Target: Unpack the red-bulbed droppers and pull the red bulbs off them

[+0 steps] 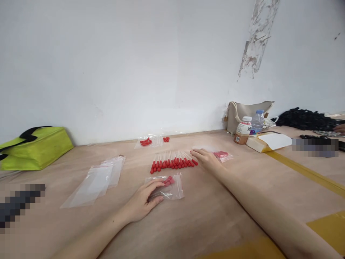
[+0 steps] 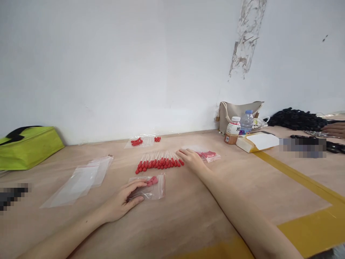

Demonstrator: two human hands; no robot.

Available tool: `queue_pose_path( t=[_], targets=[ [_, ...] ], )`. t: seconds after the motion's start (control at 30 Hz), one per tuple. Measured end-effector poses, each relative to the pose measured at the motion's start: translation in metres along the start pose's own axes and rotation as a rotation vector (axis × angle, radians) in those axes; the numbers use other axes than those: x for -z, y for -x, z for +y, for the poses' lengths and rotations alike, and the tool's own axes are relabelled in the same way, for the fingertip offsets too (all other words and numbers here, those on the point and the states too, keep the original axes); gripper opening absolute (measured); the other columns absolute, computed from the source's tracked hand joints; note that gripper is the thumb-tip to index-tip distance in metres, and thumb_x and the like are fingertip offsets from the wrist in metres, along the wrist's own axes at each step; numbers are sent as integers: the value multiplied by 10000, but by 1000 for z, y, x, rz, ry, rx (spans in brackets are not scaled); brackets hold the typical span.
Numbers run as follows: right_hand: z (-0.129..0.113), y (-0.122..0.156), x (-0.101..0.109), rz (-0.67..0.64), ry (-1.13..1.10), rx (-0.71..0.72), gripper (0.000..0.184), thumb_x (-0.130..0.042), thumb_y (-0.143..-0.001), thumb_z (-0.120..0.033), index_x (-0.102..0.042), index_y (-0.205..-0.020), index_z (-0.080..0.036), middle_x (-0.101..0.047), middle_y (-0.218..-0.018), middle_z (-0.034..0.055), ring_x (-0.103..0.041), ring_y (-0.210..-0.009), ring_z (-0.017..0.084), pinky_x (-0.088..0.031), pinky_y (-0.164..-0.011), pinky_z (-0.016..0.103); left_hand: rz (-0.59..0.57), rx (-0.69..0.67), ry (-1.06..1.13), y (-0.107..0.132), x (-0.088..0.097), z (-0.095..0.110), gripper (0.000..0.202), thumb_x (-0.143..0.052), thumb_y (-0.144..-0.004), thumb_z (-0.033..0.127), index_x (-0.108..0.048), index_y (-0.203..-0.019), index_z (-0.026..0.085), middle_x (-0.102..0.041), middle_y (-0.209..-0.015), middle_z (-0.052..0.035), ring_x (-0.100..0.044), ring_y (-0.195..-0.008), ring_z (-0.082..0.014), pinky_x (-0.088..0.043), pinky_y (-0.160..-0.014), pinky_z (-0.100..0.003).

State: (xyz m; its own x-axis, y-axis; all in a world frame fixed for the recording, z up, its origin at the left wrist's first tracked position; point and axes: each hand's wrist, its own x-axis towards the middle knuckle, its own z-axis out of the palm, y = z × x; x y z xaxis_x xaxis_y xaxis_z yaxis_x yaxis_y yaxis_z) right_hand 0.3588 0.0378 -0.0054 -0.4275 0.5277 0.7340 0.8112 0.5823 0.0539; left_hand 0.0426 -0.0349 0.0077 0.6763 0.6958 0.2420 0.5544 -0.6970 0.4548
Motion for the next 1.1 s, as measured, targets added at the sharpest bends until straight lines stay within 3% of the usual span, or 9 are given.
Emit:
queue_pose_path(
  t=[0.13,0.47,0.6,0.77,0.93,1.0,1.1],
  targets=[
    [1,4,-8,-91,129,73,322,-405,-808,-58,-581,-1046,-185,-600,-1063,87,-578,-853,189,-480,-727,303,0,-10,-1,-1,0,0,343,-445,-843,349,-438,-1178,274,-455,-1270,-40,-429,-1147,-195,-359,-953,-385],
    [-6,8,-5,-250,116,75,423,-386,-789,-46,-552,-1126,-241,-572,-1110,75,-563,-937,187,-463,-754,291,-1,-7,6,0,1,0,337,-450,-839,345,-444,-1168,272,-462,-1265,-43,-438,-1135,-205,-360,-947,-393],
    [-11,6,1,-299,55,36,386,-383,-837,-117,-500,-1183,-241,-572,-1110,77,-564,-942,192,-452,-782,300,1,-5,11,0,1,1,341,-451,-840,340,-433,-1176,280,-458,-1267,-36,-437,-1133,-203,-358,-947,-396],
    [-16,9,5,-246,-65,-146,428,-408,-867,-358,-381,-1267,-207,-530,-1173,108,-555,-980,233,-449,-807,354,8,11,19,0,1,1,377,-451,-838,354,-403,-1204,280,-464,-1263,-36,-442,-1129,-205,-366,-943,-385],
    [-18,10,8,-189,-156,-252,472,-442,-836,-409,-377,-1246,-184,-562,-1084,113,-570,-907,227,-454,-765,359,28,-6,24,2,1,2,398,-469,-831,357,-397,-1214,275,-462,-1268,-29,-437,-1140,-191,-357,-962,-361],
    [-23,8,11,-90,-174,-253,398,-457,-828,-392,-469,-1152,-161,-583,-993,106,-556,-896,219,-436,-779,352,70,-8,33,3,2,2,346,-450,-844,347,-439,-1179,260,-479,-1247,-30,-437,-1142,-182,-349,-973,-351],
    [-40,3,16,-10,-259,-244,219,-475,-817,-339,-605,-846,-166,-599,-762,63,-550,-755,178,-420,-746,321,165,45,54,3,1,-1,265,-393,-873,330,-510,-1092,240,-544,-1158,-29,-473,-1101,-170,-378,-944,-332]
  ],
)
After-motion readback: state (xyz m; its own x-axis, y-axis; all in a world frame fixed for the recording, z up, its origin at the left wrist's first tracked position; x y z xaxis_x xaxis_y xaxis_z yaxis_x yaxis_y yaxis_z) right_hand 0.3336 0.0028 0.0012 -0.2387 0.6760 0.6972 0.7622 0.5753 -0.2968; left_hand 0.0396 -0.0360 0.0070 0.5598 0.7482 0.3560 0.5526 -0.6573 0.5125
